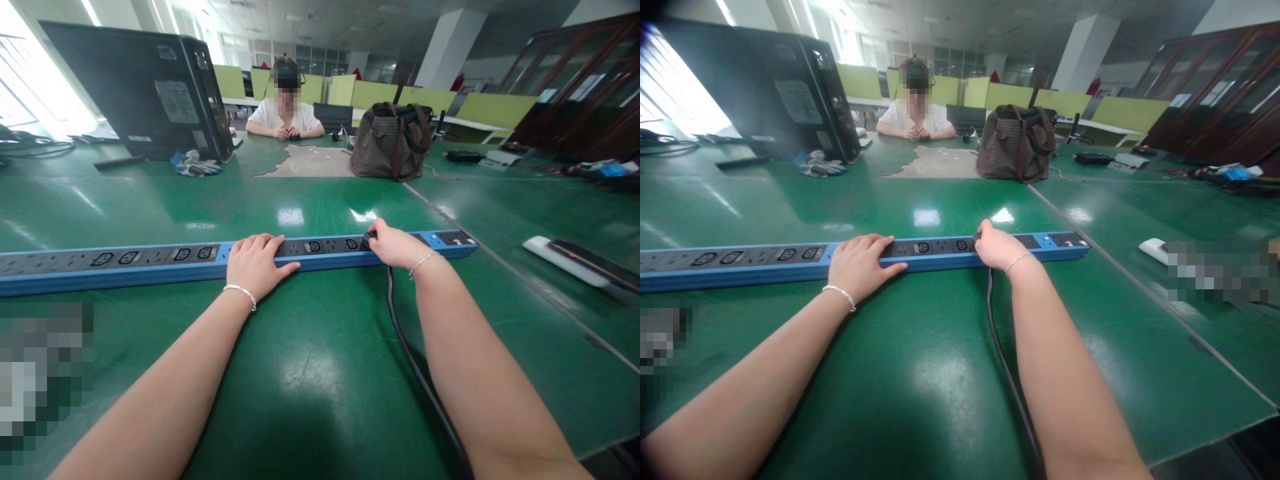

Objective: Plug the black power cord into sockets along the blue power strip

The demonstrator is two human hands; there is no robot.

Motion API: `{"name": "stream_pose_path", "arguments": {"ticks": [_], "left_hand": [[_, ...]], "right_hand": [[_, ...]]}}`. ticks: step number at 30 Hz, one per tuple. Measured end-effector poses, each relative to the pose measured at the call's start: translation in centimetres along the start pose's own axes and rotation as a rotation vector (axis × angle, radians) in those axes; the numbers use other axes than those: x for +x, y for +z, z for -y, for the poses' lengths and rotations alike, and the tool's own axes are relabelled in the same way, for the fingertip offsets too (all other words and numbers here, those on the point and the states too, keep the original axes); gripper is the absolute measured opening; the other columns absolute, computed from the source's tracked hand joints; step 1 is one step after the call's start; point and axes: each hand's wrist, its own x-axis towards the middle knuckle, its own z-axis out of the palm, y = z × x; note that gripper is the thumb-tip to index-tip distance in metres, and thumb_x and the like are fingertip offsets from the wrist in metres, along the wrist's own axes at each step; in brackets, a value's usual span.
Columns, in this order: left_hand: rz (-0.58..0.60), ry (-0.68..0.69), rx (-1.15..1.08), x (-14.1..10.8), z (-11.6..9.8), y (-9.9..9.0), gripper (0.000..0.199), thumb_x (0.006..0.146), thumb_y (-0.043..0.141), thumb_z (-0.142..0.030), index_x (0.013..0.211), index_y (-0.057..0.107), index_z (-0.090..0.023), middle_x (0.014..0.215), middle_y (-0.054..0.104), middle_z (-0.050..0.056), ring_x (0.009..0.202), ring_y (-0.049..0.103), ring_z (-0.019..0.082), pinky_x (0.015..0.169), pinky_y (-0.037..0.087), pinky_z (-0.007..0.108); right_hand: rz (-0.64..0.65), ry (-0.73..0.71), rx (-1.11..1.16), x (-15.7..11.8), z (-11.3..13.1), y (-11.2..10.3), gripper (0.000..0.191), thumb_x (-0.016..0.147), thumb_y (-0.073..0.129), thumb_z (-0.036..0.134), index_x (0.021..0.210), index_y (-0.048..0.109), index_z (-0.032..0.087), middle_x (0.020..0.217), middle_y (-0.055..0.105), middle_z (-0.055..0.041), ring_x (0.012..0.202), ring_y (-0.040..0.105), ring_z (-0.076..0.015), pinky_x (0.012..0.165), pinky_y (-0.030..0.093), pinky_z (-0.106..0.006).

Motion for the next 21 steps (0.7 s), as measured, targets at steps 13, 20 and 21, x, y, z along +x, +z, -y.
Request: {"name": "stream_pose_path", "arguments": {"ticks": [13,20,21], "left_hand": [[-0.003,0.005,0.003,0.0,0.0,0.0,0.062,0.08,0.048,-0.065,0.125,0.055,-0.023,0.124,0.059,0.008,0.115,0.05,0.028,0.098,0.032,0.042],[0.012,-0.004,0.004,0.0,0.0,0.0,0.062,0.08,0.048,-0.064,0.126,0.055,-0.023,0.125,0.059,0.008,0.115,0.049,0.028,0.098,0.032,0.042],[0.015,-0.006,0.004,0.0,0.0,0.0,0.062,0.08,0.047,-0.064,0.126,0.055,-0.024,0.125,0.058,0.008,0.116,0.049,0.028,0.098,0.032,0.042]], "right_hand": [[-0.048,0.002,0.016,-0.9,0.0,1.1,0.041,0.089,0.031,0.029,0.125,0.041,0.012,0.094,0.068,-0.0186,0.083,0.065,-0.0296,0.074,0.046,-0.038],[-0.07,0.006,0.067,-1.4,0.0,1.5,0.039,0.09,0.032,0.028,0.125,0.041,0.014,0.094,0.068,-0.0164,0.085,0.065,-0.028,0.076,0.045,-0.036],[-0.081,0.003,0.075,-1.5,0.0,1.6,0.039,0.09,0.032,0.028,0.125,0.041,0.014,0.094,0.068,-0.0162,0.085,0.065,-0.0279,0.076,0.045,-0.036]]}}
